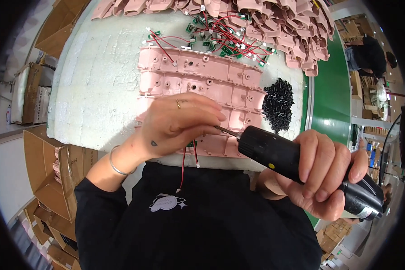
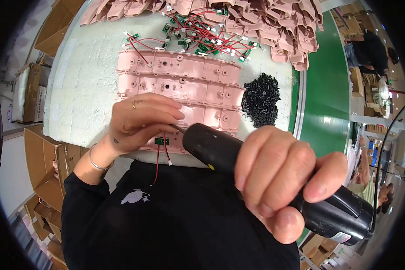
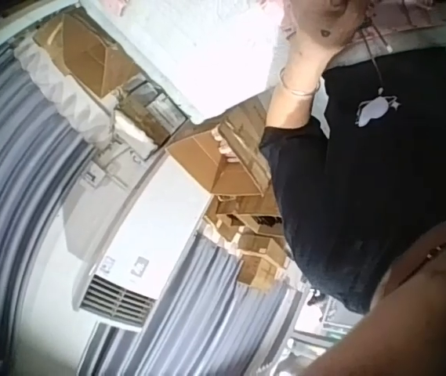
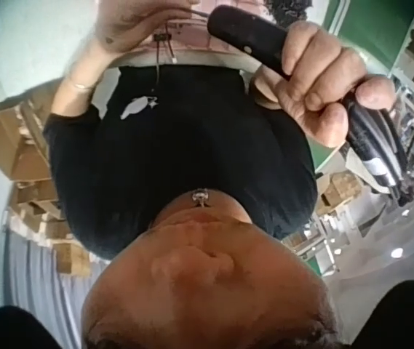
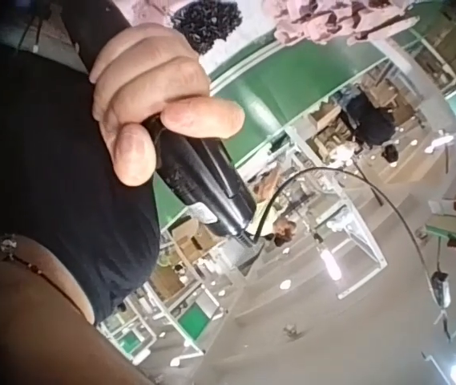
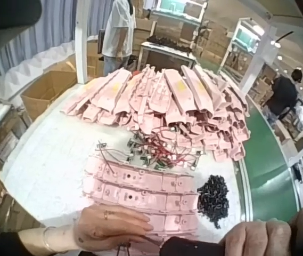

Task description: Assemble electronic components by securing circuit boards into plastic housings using an electric screwdriver.

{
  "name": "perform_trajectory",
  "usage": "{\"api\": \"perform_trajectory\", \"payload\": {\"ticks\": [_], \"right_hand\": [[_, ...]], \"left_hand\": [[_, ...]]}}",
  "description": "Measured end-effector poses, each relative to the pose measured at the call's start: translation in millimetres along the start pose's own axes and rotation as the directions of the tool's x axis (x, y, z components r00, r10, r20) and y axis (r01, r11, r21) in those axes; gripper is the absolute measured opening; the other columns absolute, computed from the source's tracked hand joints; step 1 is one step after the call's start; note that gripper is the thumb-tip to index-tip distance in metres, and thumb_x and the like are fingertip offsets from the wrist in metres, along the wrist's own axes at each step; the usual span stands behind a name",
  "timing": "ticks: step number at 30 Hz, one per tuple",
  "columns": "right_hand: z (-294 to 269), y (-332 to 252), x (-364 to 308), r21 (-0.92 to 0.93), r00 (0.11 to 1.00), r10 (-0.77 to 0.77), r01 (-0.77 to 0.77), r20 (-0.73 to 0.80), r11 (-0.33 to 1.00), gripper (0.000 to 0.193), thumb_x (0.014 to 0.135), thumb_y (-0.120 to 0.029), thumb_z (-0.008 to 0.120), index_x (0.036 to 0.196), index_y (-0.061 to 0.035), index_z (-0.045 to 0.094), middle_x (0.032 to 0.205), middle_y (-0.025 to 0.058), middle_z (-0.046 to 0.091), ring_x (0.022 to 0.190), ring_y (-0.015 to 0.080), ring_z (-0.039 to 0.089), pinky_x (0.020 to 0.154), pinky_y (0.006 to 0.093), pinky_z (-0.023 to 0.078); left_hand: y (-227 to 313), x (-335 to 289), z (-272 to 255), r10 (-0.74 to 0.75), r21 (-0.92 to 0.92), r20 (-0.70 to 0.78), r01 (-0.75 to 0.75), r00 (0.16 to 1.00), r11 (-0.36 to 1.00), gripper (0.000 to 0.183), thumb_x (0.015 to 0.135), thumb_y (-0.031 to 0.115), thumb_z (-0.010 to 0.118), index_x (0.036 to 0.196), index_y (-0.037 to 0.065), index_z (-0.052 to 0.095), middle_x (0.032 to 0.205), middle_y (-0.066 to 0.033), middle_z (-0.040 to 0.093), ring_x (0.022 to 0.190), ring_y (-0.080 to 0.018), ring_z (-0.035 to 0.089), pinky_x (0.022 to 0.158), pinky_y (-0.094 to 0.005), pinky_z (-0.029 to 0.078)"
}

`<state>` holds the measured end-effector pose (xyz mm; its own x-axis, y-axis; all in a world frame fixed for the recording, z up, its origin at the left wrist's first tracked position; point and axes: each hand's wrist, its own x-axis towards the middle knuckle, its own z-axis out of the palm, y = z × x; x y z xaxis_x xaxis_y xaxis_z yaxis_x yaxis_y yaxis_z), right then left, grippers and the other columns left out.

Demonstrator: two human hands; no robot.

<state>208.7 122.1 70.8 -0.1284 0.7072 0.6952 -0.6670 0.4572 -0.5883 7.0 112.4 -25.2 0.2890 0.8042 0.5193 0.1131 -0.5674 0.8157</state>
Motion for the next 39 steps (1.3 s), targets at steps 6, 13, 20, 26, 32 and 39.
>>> {"api": "perform_trajectory", "payload": {"ticks": [6,13,20,26,32,39], "right_hand": [[-17.8,-2.5,-4.4,-0.045,0.997,-0.048,0.051,0.056,0.998,0.033,0.081,-0.009,0.067,0.106,-0.0108,0.045,0.062,-0.0030,0.056,0.045,0.0067,0.052,0.048,0.0199,0.045],[-44.5,-11.8,-4.4,-0.097,0.999,-0.019,0.015,-0.045,0.995,0.028,0.077,-0.010,0.055,0.104,-0.0067,0.047,0.061,-0.0033,0.046,0.049,0.0058,0.042,0.056,0.0237,0.033],[-57.9,-18.2,-6.5,-0.127,0.999,-0.020,0.014,-0.047,0.992,0.027,0.078,-0.010,0.053,0.104,-0.0065,0.045,0.063,-0.0031,0.045,0.052,0.0059,0.042,0.058,0.0237,0.033],[-67.4,-22.3,-9.4,-0.214,0.987,-0.080,0.049,-0.142,0.976,0.030,0.080,-0.010,0.058,0.106,-0.0090,0.044,0.061,-0.0020,0.047,0.047,0.0088,0.044,0.054,0.0248,0.036],[-62.0,-11.3,-9.0,-0.199,0.991,-0.057,0.032,-0.124,0.979,0.031,0.080,-0.010,0.057,0.108,-0.0099,0.044,0.062,-0.0023,0.048,0.048,0.0086,0.045,0.054,0.0251,0.036],[-56.9,-13.7,-11.6,-0.212,0.995,-0.042,0.021,-0.094,0.977,0.031,0.080,-0.011,0.056,0.109,-0.0101,0.043,0.063,-0.0025,0.049,0.048,0.0082,0.045,0.055,0.0247,0.037]], "left_hand": [[5.5,23.1,-3.8,0.026,0.121,0.066,-0.034,0.998,0.992,0.035,0.069,0.001,0.075,0.104,0.003,0.068,0.112,-0.0130,0.065,0.105,-0.0286,0.062,0.080,-0.0343,0.053],[-68.1,75.8,-117.4,-0.372,0.622,-0.207,0.415,0.905,0.663,0.017,0.080,0.016,0.070,0.088,0.002,0.071,0.078,-0.0142,0.069,0.077,-0.0272,0.067,0.071,-0.0341,0.052],[-106.5,102.2,-140.0,-0.670,0.774,0.092,0.370,0.737,0.513,0.017,0.080,0.018,0.066,0.082,0.001,0.069,0.079,-0.0170,0.068,0.078,-0.0283,0.067,0.071,-0.0380,0.051],[-66.4,100.6,-150.4,-0.261,0.828,-0.179,0.289,0.949,0.481,0.014,0.089,0.012,0.062,0.098,0.001,0.062,0.083,-0.0130,0.068,0.073,-0.0183,0.066,0.068,-0.0311,0.052],[-63.1,82.1,-133.6,0.072,0.735,-0.296,0.179,0.952,0.654,0.013,0.089,0.010,0.065,0.098,0.000,0.065,0.088,-0.0079,0.069,0.077,-0.0122,0.066,0.071,-0.0244,0.054],[-78.3,98.0,-130.8,0.058,0.220,-0.517,0.067,0.854,0.973,0.013,0.084,0.003,0.070,0.097,-0.002,0.068,0.100,-0.0053,0.068,0.087,-0.0101,0.063,0.078,-0.0207,0.052]]}}
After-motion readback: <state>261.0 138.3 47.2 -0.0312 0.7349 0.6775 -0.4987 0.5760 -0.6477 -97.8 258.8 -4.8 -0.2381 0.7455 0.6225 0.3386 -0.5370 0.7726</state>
